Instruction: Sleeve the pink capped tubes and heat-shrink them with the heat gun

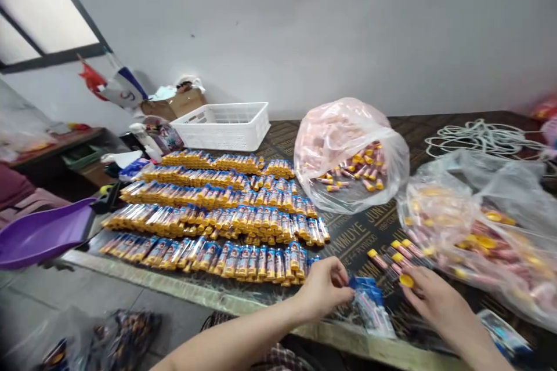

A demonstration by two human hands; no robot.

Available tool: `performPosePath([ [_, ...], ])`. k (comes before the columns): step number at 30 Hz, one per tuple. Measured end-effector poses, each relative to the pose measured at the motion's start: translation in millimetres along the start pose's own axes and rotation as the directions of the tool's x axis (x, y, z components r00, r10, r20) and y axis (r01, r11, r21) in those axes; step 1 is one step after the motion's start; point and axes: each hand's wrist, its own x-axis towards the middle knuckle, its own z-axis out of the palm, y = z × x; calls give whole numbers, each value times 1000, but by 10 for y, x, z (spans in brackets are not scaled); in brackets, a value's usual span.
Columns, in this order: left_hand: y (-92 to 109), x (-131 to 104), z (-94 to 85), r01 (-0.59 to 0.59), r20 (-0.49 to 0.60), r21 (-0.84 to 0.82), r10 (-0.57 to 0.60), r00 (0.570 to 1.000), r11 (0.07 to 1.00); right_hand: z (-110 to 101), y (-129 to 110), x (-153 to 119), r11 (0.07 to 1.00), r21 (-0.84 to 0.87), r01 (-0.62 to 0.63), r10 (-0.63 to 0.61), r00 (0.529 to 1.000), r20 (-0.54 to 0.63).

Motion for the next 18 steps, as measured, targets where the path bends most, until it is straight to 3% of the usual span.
performPosePath([
  [1, 19, -41, -107, 46, -26, -132, -50, 998, 990, -40, -115, 0, 998, 52, -37, 44, 990, -132],
  [3, 65, -124, -327, 98, -64, -372, -130, 989, 923, -132, -494, -14, 976, 147, -160, 197, 937, -289],
  [5, 104, -196, -528, 89, -112, -541, -177, 978, 836, -178, -957, -23, 913, 348, -214, 311, 916, -252],
  [9, 92, -297, -823, 48, -193, -700, -254, 948, 712, -41, -1681, -4, 784, 595, -177, 376, 898, -229],
  [13, -7, -354, -1020, 26, -257, -758, -335, 906, 652, 157, -2060, -10, 702, 705, -99, 332, 922, -201],
  [18, -94, -368, -1176, 1, -340, -784, -430, 836, 621, 259, -2311, -33, 761, 648, -14, 235, 938, -255],
])
